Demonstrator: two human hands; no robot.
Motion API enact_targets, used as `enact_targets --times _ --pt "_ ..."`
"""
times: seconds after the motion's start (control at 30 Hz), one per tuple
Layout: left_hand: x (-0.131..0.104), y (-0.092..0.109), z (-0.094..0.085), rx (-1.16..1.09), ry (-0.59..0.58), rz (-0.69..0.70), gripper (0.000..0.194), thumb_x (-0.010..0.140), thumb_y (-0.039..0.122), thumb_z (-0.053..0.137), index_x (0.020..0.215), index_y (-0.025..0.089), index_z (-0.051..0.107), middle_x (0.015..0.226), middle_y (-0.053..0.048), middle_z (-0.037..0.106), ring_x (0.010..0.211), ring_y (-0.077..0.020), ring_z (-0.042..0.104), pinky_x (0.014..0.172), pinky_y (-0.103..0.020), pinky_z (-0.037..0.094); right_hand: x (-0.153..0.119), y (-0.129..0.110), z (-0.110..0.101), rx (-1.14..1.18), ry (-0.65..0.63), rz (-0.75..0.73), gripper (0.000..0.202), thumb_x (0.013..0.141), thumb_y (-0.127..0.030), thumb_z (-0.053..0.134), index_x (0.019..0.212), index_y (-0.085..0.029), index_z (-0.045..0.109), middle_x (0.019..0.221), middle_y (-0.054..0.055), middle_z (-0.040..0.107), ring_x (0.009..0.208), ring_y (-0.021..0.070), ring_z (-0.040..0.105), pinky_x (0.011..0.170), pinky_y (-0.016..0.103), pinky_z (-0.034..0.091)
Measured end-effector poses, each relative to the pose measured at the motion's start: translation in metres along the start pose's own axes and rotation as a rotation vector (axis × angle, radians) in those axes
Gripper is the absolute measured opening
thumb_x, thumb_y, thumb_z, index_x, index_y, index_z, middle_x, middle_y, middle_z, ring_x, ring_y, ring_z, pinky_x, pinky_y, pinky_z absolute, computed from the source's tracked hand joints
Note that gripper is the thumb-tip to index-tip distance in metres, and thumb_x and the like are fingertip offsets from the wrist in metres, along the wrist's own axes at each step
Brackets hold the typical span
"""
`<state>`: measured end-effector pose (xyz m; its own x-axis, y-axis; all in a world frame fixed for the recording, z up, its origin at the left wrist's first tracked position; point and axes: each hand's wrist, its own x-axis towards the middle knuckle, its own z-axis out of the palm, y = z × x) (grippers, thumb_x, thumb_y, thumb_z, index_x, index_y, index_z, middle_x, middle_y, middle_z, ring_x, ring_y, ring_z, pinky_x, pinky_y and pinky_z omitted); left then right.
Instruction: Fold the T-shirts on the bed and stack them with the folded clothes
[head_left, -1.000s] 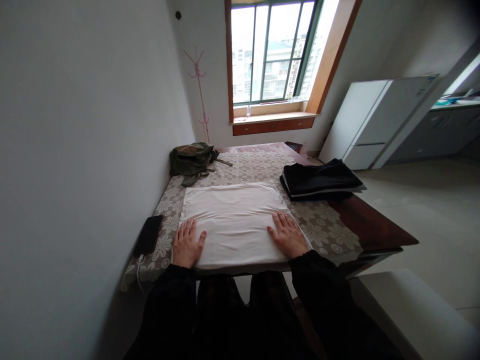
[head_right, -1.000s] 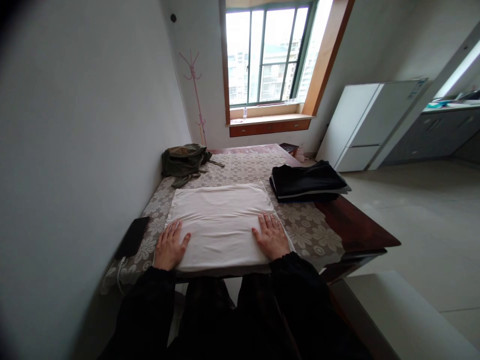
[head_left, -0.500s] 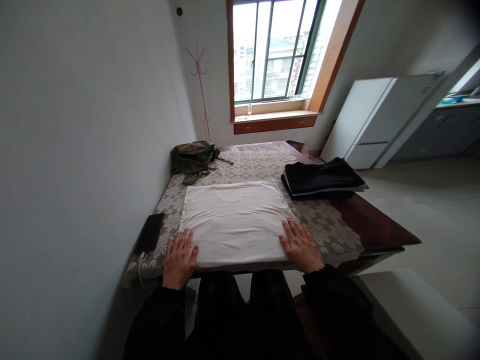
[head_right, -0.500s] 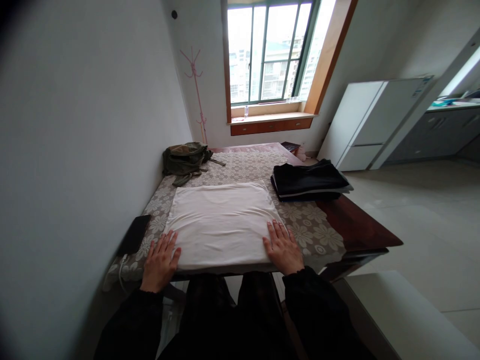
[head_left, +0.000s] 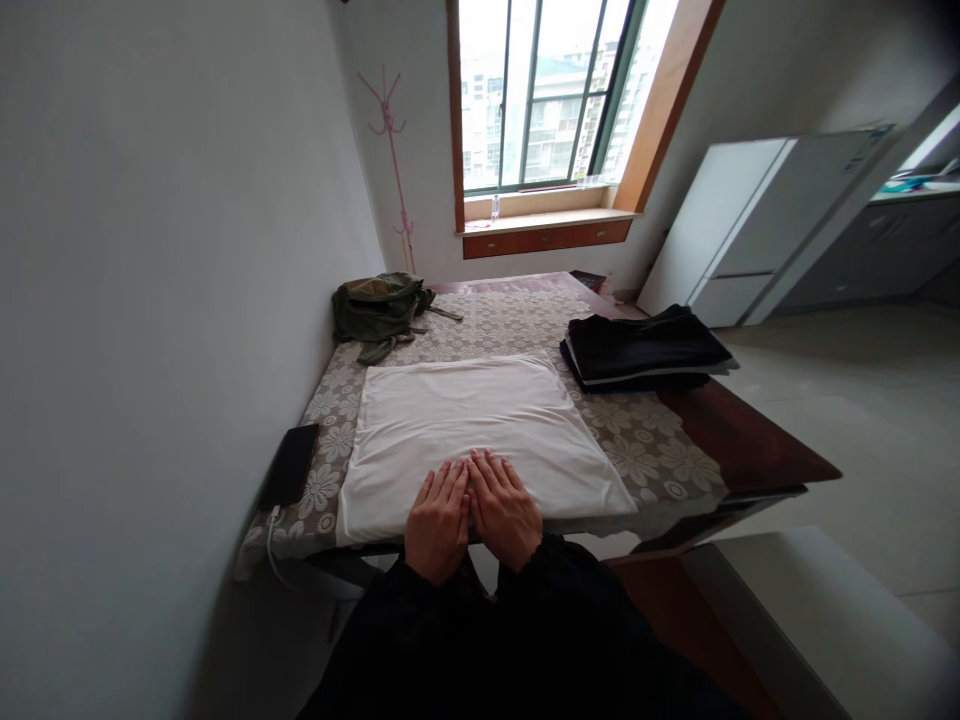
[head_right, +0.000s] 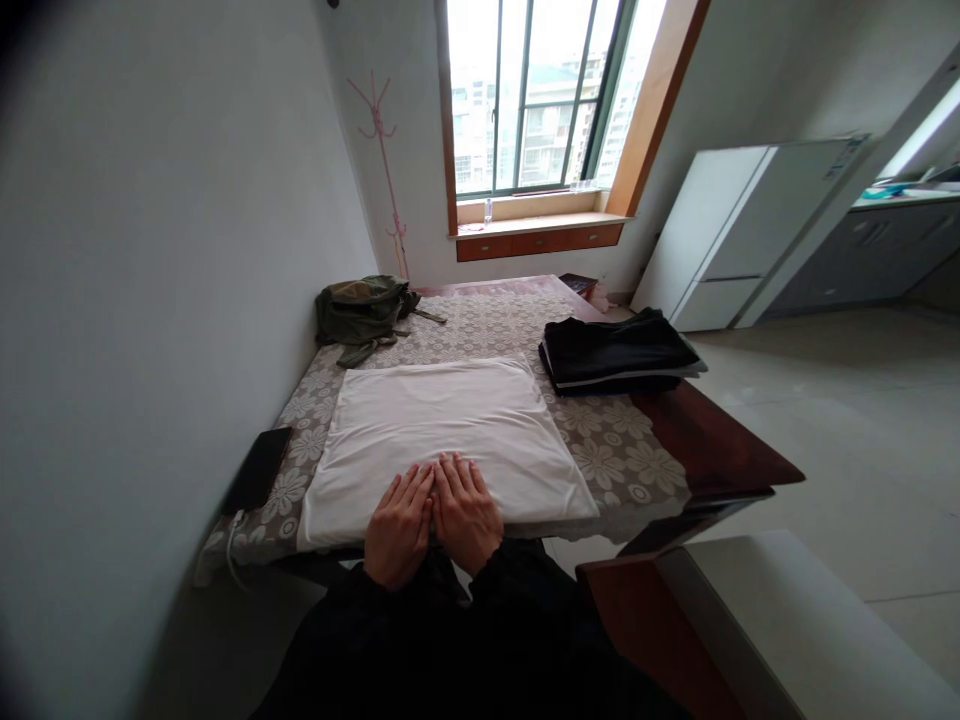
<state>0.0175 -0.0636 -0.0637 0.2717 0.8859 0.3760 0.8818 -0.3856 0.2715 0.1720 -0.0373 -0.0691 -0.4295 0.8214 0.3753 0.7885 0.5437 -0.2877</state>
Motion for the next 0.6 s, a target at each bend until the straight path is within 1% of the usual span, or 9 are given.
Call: enact_targets --times 0.1,0.17,0.23,0.3,0.37,0.4,0.47,0.53,0.6 --pt "-0.007 -0.002 0.001 -0.005 -0.006 0.01 0.053 0.105 0.025 0.037 0.158 0.021 0.045 0.162 -0.006 0.047 0.154 -0.0249 0.039 0.127 -0.049 0.032 -0.006 0.002 0.001 0.007 -0.009 -0.016 0.057 0.102 -0.024 0.042 0.157 -0.012 0.047 0.165 0.012 0.041 0.157 0.0304 0.029 0.128 0.051 0.024" --pt "-0.009 0.0 0.003 -0.024 -0.005 -0.012 0.053 0.105 0.026 0.037 0.157 0.023 0.047 0.161 -0.005 0.049 0.153 -0.0253 0.04 0.127 -0.049 0.033 -0.01 0.0 0.0 0.022 -0.013 -0.003 0.057 0.102 -0.024 0.042 0.157 -0.012 0.047 0.166 0.012 0.04 0.158 0.031 0.027 0.129 0.052 0.023" --pt "-0.011 0.006 0.005 -0.069 0.024 -0.075 0.052 0.104 0.025 0.037 0.154 0.024 0.052 0.158 -0.005 0.052 0.151 -0.026 0.043 0.126 -0.05 0.033 -0.013 -0.005 0.0 0.07 0.001 0.038 0.057 0.101 -0.022 0.042 0.157 -0.012 0.048 0.166 0.011 0.039 0.158 0.0313 0.027 0.129 0.053 0.023" --pt "-0.014 0.015 0.007 -0.165 0.085 -0.164 0.05 0.103 0.024 0.038 0.149 0.025 0.057 0.155 -0.006 0.057 0.149 -0.0273 0.046 0.125 -0.052 0.033 -0.016 -0.011 -0.001 0.185 0.039 0.095 0.056 0.1 -0.02 0.042 0.155 -0.014 0.051 0.164 0.011 0.044 0.156 0.031 0.031 0.129 0.054 0.024" --pt "-0.018 0.026 0.006 -0.348 0.166 -0.267 0.045 0.103 0.027 0.041 0.141 0.026 0.064 0.147 -0.007 0.065 0.144 -0.0294 0.052 0.125 -0.055 0.033 -0.022 -0.017 -0.003 0.414 0.108 0.156 0.051 0.101 -0.023 0.043 0.149 -0.018 0.058 0.157 0.011 0.054 0.151 0.0302 0.042 0.128 0.055 0.027" --pt "-0.02 0.033 0.004 -0.486 0.211 -0.323 0.042 0.103 0.03 0.043 0.136 0.027 0.068 0.143 -0.008 0.068 0.14 -0.0303 0.056 0.123 -0.056 0.035 -0.024 -0.02 -0.005 0.585 0.147 0.184 0.047 0.102 -0.026 0.045 0.146 -0.022 0.062 0.153 0.01 0.058 0.147 0.0297 0.048 0.126 0.055 0.031" --pt "-0.022 0.047 0.001 -0.851 0.326 -0.434 0.039 0.104 0.039 0.045 0.13 0.025 0.071 0.136 -0.01 0.071 0.134 -0.0315 0.061 0.118 -0.055 0.043 -0.028 -0.029 -0.008 1.004 0.23 0.23 0.043 0.104 -0.034 0.045 0.142 -0.027 0.064 0.149 0.008 0.063 0.14 0.0291 0.056 0.12 0.055 0.042" --pt "-0.019 0.062 0.001 -1.221 0.454 -0.509 0.045 0.104 0.048 0.043 0.129 0.023 0.07 0.138 -0.012 0.069 0.133 -0.0316 0.061 0.113 -0.052 0.049 -0.028 -0.04 -0.009 1.391 0.309 0.262 0.045 0.106 -0.041 0.039 0.142 -0.029 0.063 0.152 0.007 0.06 0.141 0.0295 0.055 0.116 0.057 0.047" --pt "-0.013 0.074 0.005 -1.44 0.554 -0.532 0.047 0.103 0.051 0.043 0.133 0.023 0.068 0.146 -0.013 0.064 0.139 -0.0311 0.057 0.114 -0.05 0.048 -0.024 -0.051 -0.006 1.609 0.382 0.302 0.046 0.106 -0.044 0.039 0.142 -0.028 0.062 0.157 0.007 0.054 0.145 0.0299 0.051 0.119 0.059 0.043"
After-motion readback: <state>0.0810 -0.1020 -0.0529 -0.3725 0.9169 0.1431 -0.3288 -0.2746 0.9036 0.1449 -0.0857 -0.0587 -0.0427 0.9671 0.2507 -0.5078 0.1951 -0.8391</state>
